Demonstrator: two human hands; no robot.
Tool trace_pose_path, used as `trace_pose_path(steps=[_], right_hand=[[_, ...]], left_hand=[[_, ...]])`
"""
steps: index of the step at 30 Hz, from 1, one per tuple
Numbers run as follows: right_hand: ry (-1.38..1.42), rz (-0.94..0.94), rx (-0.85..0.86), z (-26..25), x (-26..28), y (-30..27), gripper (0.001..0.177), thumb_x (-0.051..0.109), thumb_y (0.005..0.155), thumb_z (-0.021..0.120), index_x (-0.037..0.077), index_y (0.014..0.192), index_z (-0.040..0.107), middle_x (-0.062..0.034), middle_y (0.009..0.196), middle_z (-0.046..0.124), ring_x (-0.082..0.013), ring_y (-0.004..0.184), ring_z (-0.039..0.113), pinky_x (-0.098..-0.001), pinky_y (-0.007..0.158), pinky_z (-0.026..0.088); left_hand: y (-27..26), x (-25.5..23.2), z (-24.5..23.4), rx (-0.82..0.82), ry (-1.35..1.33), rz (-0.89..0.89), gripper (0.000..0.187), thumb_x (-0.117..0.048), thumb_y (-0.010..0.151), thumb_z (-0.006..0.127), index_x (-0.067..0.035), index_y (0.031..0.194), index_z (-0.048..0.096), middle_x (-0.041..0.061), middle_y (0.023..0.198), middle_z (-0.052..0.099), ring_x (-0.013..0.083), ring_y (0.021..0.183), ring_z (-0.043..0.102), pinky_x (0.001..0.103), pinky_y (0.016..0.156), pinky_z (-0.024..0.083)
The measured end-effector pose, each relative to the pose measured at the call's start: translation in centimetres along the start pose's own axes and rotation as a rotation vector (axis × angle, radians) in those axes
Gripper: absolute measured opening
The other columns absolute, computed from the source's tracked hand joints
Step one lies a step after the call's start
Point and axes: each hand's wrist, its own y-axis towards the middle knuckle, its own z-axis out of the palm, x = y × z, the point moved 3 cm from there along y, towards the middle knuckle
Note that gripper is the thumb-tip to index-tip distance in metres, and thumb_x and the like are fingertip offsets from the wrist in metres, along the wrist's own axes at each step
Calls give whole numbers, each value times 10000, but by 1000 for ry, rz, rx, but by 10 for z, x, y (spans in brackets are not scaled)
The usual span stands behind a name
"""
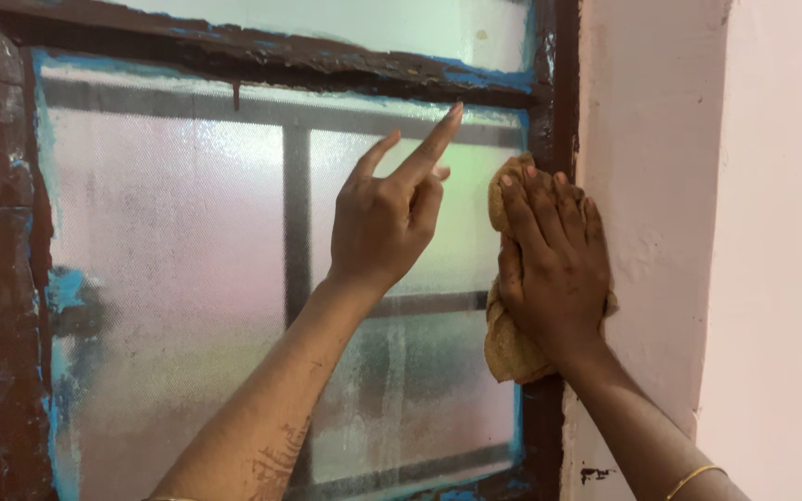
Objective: The person wipes the glass and the dark wooden frame of a window using a cloth.
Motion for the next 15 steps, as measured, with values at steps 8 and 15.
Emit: trace_pose_path(steps=[8,15], right_hand=[[-18,18,4,4,0,-7,526,176,1015,559,150,1538,514,-91,1591,496,-316,1498,422,-511,1251,282],[-14,38,38,1,8,-35,538,158,1001,540,140,1539,516,-105,1603,485,-323,1509,407,-513,1257,274]], left_hand=[[0,-4,-13,-116,-57,8,376,2,967,448,-105,1245,678,-15,589,671,134,714,746,517,1281,187],[-12,10,3,50,129,-133,296,-16,1009,491,-117,912,751,39,605,752,156,499,673,455,1317,270]])
